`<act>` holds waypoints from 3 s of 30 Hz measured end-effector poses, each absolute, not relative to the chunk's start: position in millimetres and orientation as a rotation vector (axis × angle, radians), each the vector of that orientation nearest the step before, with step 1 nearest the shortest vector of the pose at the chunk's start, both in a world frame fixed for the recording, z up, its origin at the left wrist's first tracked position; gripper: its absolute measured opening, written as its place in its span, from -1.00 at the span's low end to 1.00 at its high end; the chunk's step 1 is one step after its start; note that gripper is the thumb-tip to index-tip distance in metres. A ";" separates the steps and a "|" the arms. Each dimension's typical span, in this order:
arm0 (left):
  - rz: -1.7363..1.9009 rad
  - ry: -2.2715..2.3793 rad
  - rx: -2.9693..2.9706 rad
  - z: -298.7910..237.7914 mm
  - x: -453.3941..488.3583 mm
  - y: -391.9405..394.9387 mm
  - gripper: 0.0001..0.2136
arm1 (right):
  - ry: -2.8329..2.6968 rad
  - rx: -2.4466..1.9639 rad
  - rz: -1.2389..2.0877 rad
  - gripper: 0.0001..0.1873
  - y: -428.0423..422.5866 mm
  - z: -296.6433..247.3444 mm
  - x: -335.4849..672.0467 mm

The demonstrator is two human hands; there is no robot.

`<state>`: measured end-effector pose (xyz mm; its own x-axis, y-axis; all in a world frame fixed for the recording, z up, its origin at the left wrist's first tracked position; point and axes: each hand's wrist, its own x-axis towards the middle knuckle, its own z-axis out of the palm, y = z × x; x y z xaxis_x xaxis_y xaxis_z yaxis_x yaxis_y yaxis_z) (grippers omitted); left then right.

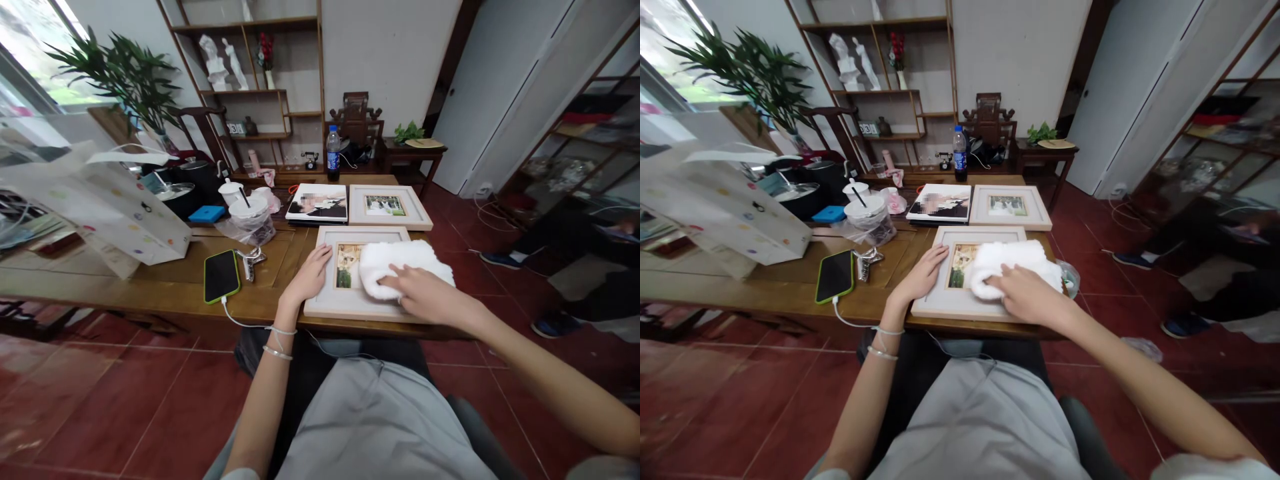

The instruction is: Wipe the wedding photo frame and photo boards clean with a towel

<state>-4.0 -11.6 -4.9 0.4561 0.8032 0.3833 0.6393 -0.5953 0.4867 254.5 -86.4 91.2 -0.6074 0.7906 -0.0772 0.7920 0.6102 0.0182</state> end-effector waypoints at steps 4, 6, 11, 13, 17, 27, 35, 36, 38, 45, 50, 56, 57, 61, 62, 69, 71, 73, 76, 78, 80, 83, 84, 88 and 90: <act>0.869 1.243 2.438 -4.6 -3.6 -12.2 -0.55 | 2.783 1.286 -0.154 -0.47 -128.2 98.2 247.3; 0.879 1.243 2.434 -4.7 -3.4 -12.4 -0.55 | 2.829 1.278 -0.181 -0.46 -136.5 95.2 241.4; 0.890 1.227 2.428 -4.4 -3.4 -12.6 -0.56 | 2.947 1.352 -0.089 -0.40 -118.0 70.3 235.2; 0.903 1.218 2.425 -4.3 -3.5 -12.5 -0.56 | 2.971 1.383 -0.012 -0.42 -99.6 60.9 238.9; 0.892 1.215 2.427 -4.2 -3.9 -11.8 -0.57 | 2.958 1.493 0.166 -0.43 -54.3 53.2 249.0; 0.860 1.232 2.412 -0.8 -3.6 -13.2 -0.58 | 2.913 1.505 0.315 -0.49 14.1 64.4 235.0; 0.849 1.248 2.436 -2.1 -2.7 -12.6 -0.57 | 2.950 1.232 -0.066 -0.48 -82.1 78.0 236.5; 0.843 1.250 2.439 -2.3 -2.9 -12.3 -0.57 | 2.941 1.210 -0.116 -0.47 -96.1 82.0 237.4; 0.839 1.251 2.444 -2.8 -3.3 -12.0 -0.56 | 2.932 1.177 -0.196 -0.45 -119.9 89.4 238.1; 0.850 1.239 2.439 -3.1 -3.8 -12.2 -0.56 | 3.023 1.193 -0.216 -0.42 -129.0 77.1 232.0; 0.859 1.234 2.430 -2.0 -3.1 -12.8 -0.57 | 3.053 1.268 -0.042 -0.44 -78.0 58.2 232.1; 0.854 1.240 2.404 0.9 -2.6 -14.2 -0.56 | 3.048 1.450 0.154 -0.41 -11.8 64.4 229.1; 0.854 1.239 2.402 1.1 -2.7 -14.1 -0.56 | 3.046 1.470 0.172 -0.41 -4.0 65.9 227.1; 0.876 1.216 2.405 0.2 -2.9 -13.1 -0.56 | 3.004 1.402 0.151 -0.43 9.1 65.2 215.4; 0.883 1.216 2.405 -0.2 -2.9 -12.8 -0.56 | 2.987 1.348 0.125 -0.43 7.1 64.1 212.0; 0.883 1.223 2.413 -0.2 -2.1 -13.9 -0.57 | 2.961 1.045 -0.082 -0.47 -53.8 77.0 201.4; 0.881 1.236 2.407 -0.1 -2.0 -14.3 -0.57 | 2.949 0.961 -0.193 -0.48 -77.2 87.8 205.8; 0.891 1.240 2.402 -0.5 -2.0 -14.5 -0.56 | 2.934 0.936 -0.304 -0.48 -97.4 98.3 212.6; 0.907 1.234 2.399 -1.4 -2.3 -14.3 -0.55 | 2.891 0.955 -0.480 -0.45 -115.3 111.0 223.7; 0.905 1.230 2.401 -1.7 -2.5 -14.2 -0.55 | 2.864 0.955 -0.601 -0.44 -117.0 117.0 230.0; 0.896 1.233 2.403 -1.6 -2.7 -14.2 -0.56 | 2.862 0.963 -0.720 -0.44 -111.6 119.8 235.0; 0.891 1.237 2.400 -1.4 -2.6 -14.2 -0.56 | 2.916 1.003 -0.823 -0.44 -95.7 114.1 240.1; 0.894 1.233 2.398 -1.5 -2.5 -14.2 -0.56 | 2.940 1.046 -0.806 -0.44 -89.3 109.2 241.0; 0.928 1.216 2.384 -2.8 -2.2 -13.8 -0.56 | 2.967 1.297 -0.521 -0.43 -63.2 81.9 234.4; 0.938 1.213 2.381 -3.6 -2.3 -13.3 -0.56 | 2.961 1.415 -0.347 -0.41 -51.5 71.4 224.0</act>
<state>-2.3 -13.3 -3.6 0.4277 0.8040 0.4131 0.6026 -0.5942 0.5327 224.0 -51.5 71.4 -0.6223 0.7811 0.0521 0.7478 0.6128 -0.2555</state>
